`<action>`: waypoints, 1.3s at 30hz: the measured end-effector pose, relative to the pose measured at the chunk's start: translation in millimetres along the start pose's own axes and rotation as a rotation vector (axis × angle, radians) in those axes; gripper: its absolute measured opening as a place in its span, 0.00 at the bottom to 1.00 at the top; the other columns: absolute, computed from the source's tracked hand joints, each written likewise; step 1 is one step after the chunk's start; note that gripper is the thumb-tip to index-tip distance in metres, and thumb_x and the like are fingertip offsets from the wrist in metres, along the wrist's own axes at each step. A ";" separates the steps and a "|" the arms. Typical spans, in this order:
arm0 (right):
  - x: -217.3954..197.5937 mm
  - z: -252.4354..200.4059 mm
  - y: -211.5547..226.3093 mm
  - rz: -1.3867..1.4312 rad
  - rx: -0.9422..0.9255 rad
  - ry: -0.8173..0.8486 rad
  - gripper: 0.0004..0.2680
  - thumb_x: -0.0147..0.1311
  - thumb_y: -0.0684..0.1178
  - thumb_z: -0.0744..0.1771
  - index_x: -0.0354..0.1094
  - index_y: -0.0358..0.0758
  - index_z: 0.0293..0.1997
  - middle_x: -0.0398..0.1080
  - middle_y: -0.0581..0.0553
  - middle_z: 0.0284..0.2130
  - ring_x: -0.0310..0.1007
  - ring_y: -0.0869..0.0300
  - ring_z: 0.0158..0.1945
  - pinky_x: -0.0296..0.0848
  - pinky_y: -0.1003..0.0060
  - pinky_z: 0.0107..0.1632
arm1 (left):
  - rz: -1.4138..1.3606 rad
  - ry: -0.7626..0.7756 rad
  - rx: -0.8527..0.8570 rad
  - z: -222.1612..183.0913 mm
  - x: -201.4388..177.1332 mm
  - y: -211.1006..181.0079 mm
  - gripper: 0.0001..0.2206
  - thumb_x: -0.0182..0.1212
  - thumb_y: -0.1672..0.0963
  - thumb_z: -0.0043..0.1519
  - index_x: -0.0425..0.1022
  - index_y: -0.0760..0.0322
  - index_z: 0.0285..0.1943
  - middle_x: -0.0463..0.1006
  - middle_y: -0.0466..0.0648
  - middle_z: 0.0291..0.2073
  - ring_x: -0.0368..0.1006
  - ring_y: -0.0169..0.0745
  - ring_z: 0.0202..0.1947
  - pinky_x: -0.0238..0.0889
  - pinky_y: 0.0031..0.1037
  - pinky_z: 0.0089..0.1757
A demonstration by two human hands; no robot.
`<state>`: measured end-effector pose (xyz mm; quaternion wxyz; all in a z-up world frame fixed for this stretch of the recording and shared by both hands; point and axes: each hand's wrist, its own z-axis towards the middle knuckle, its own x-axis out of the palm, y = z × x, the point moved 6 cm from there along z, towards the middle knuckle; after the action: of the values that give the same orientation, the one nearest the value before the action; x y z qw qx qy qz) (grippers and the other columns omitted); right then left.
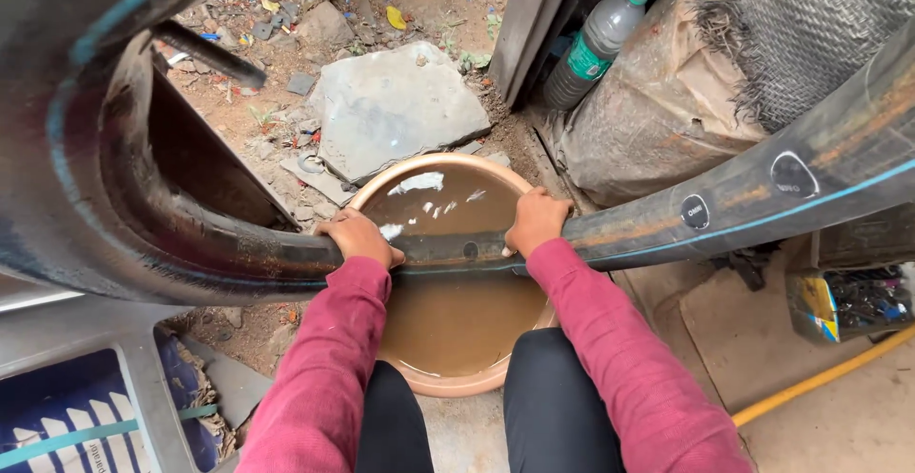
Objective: Checking a large tire inner tube for leaks by rotating and submerging it in a bowl of water.
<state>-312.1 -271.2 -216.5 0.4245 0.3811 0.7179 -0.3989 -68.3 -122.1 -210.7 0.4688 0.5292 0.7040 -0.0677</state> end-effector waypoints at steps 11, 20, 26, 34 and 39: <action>2.2 1.8 -1.9 0.056 0.035 0.091 0.32 0.75 0.58 0.50 0.65 0.31 0.53 0.77 0.45 0.39 0.80 0.54 0.40 0.69 0.48 0.51 | 0.003 0.014 0.015 -4.5 -0.3 2.5 0.51 0.67 0.34 0.45 0.66 0.74 0.69 0.67 0.62 0.64 0.72 0.59 0.56 0.58 0.59 0.53; 1.0 2.3 -5.7 0.081 0.049 0.123 0.33 0.75 0.57 0.50 0.65 0.31 0.54 0.76 0.45 0.40 0.81 0.52 0.41 0.67 0.46 0.52 | -0.017 0.019 0.010 1.1 0.0 -1.1 0.54 0.70 0.34 0.42 0.65 0.75 0.69 0.67 0.61 0.63 0.72 0.62 0.57 0.58 0.61 0.54; -9.6 -2.3 -8.3 0.104 0.035 0.224 0.38 0.78 0.57 0.47 0.64 0.28 0.56 0.76 0.42 0.44 0.80 0.50 0.45 0.68 0.45 0.51 | -0.015 0.013 0.003 4.3 7.2 -3.9 0.55 0.71 0.33 0.41 0.66 0.75 0.69 0.68 0.59 0.62 0.71 0.60 0.58 0.58 0.60 0.54; -6.7 -6.1 -6.5 0.099 0.009 0.351 0.35 0.80 0.59 0.50 0.70 0.34 0.59 0.72 0.39 0.54 0.76 0.47 0.54 0.67 0.43 0.54 | -0.046 -0.007 0.076 -0.6 8.1 2.9 0.59 0.68 0.30 0.39 0.64 0.74 0.70 0.68 0.59 0.66 0.69 0.55 0.62 0.58 0.60 0.56; -17.6 -9.6 -9.2 0.101 -0.018 0.418 0.34 0.79 0.60 0.50 0.72 0.36 0.57 0.72 0.40 0.55 0.75 0.47 0.56 0.68 0.43 0.55 | -0.096 -0.085 0.098 52.0 68.7 1.0 0.56 0.64 0.35 0.43 0.59 0.79 0.72 0.73 0.61 0.60 0.74 0.61 0.56 0.59 0.64 0.54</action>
<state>-317.1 -269.8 -195.0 0.2891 0.4874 0.7738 -0.2829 -37.0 -105.6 -289.3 0.4681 0.5139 0.7037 -0.1468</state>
